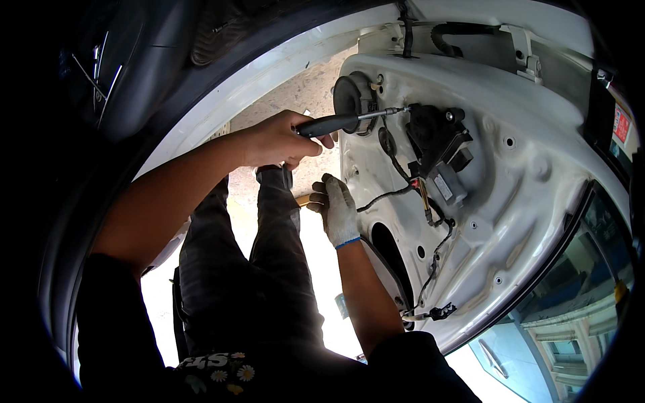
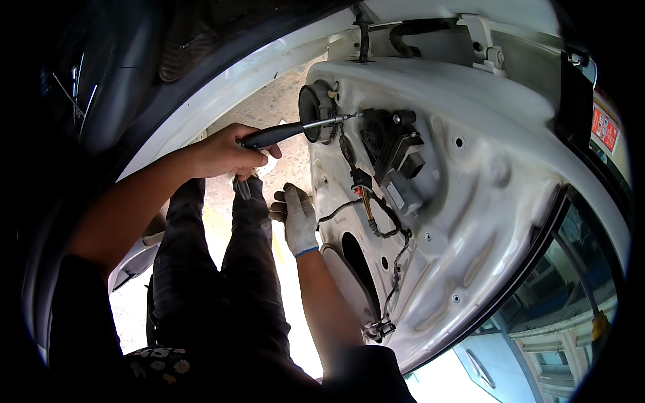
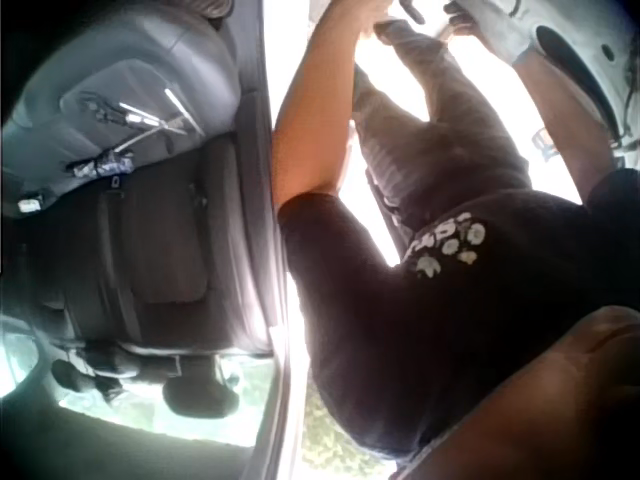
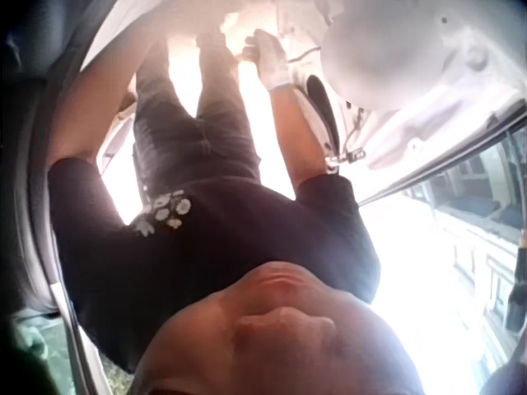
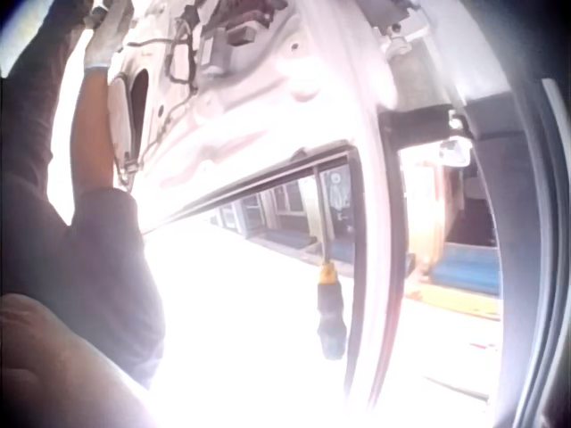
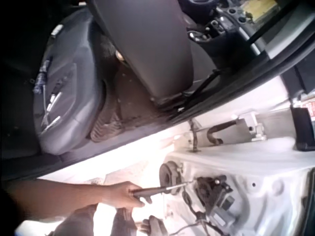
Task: The person uses a ratchet to remove bolts securing a speaker and a black electronic module inside a car door. They unscrew fasteners, detach the speaker, and remove the module from the door panel.
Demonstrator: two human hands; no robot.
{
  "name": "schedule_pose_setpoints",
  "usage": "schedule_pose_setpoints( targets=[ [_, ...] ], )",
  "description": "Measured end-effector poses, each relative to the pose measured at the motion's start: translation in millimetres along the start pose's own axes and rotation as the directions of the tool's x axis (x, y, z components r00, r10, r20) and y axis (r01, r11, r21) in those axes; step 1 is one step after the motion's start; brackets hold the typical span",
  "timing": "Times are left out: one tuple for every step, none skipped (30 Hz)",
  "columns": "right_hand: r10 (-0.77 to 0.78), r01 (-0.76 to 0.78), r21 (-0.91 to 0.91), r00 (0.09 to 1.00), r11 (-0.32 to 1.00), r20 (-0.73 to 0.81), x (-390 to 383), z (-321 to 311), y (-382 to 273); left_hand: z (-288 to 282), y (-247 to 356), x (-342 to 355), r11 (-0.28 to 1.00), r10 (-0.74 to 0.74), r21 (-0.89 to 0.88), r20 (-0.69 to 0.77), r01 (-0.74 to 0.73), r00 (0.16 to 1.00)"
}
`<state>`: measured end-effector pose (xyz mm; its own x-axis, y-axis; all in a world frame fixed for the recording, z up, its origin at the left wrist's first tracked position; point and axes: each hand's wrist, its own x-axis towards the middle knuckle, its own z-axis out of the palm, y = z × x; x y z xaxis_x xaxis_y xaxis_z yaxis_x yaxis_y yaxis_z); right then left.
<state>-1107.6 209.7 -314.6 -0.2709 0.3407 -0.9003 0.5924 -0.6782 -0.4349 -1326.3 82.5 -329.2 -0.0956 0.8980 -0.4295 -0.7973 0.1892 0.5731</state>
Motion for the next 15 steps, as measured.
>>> schedule_pose_setpoints(
  targets=[
    [0.023,-0.023,-0.010,1.000,1.000,-0.006,0.1,-2.6,4.7,1.8,-7.0,1.9,0.765,0.317,0.624,-0.148,-0.160,0.937],
    [0.049,-0.049,-0.011,0.999,0.999,-0.010,-0.6,-4.5,11.6,8.3,18.9,-6.1,0.477,0.213,0.877,-0.189,0.067,0.959],
    [0.072,-0.072,-0.011,0.997,0.997,-0.020,-1.2,-7.1,18.2,-6.9,7.8,-1.1,0.052,0.422,0.999,-0.010,-0.013,0.907],
    [0.098,-0.098,-0.003,0.995,0.995,-0.017,-1.9,-9.1,25.1,-8.2,2.7,-0.4,0.204,0.395,0.979,-0.057,-0.027,0.917],
    [0.105,-0.106,-0.030,0.994,0.994,-0.019,-3.7,-7.8,24.0,-8.6,2.4,2.6,0.348,0.368,0.937,-0.094,-0.043,0.925],
    [0.110,-0.111,-0.067,0.994,0.992,-0.020,-5.2,-4.3,25.3,-9.0,2.0,5.3,0.484,0.336,0.873,-0.127,-0.055,0.933],
    [0.113,-0.114,-0.102,0.993,0.988,-0.019,-5.8,-1.1,25.8,-9.4,1.6,7.7,0.609,0.299,0.791,-0.155,-0.064,0.942],
    [0.111,-0.113,-0.129,0.994,0.985,-0.024,-6.5,2.1,26.3,-8.4,3.7,8.2,0.720,0.256,0.690,-0.174,-0.067,0.951],
    [0.107,-0.110,-0.159,0.994,0.981,-0.026,-8.5,3.4,25.5,-7.0,5.0,7.6,0.877,0.119,0.479,-0.138,-0.039,0.983],
    [0.100,-0.104,-0.186,0.995,0.977,-0.031,-10.3,4.0,24.1,-4.7,5.5,5.7,0.971,-0.008,0.239,-0.066,0.024,0.998],
    [0.099,-0.106,-0.211,0.994,0.972,-0.043,-11.9,5.0,20.8,-1.4,8.3,2.3,0.994,-0.112,-0.010,0.032,0.113,0.993],
    [0.104,-0.112,-0.222,0.993,0.969,-0.049,-12.7,4.3,20.5,1.4,10.6,-0.7,0.943,-0.187,-0.248,0.153,0.221,0.970],
    [0.108,-0.116,-0.234,0.993,0.965,-0.050,-11.2,5.1,20.1,2.8,11.6,-2.3,0.823,-0.225,-0.455,0.286,0.339,0.931],
    [0.118,-0.127,-0.230,0.992,0.965,-0.049,-11.8,1.3,22.9,8.4,11.5,-2.6,0.991,-0.110,0.073,-0.009,0.110,0.994],
    [0.129,-0.138,-0.237,0.990,0.962,-0.053,-12.2,-2.1,25.0,13.6,12.4,-2.8,0.782,0.160,0.623,-0.186,-0.010,0.969]
  ],
)
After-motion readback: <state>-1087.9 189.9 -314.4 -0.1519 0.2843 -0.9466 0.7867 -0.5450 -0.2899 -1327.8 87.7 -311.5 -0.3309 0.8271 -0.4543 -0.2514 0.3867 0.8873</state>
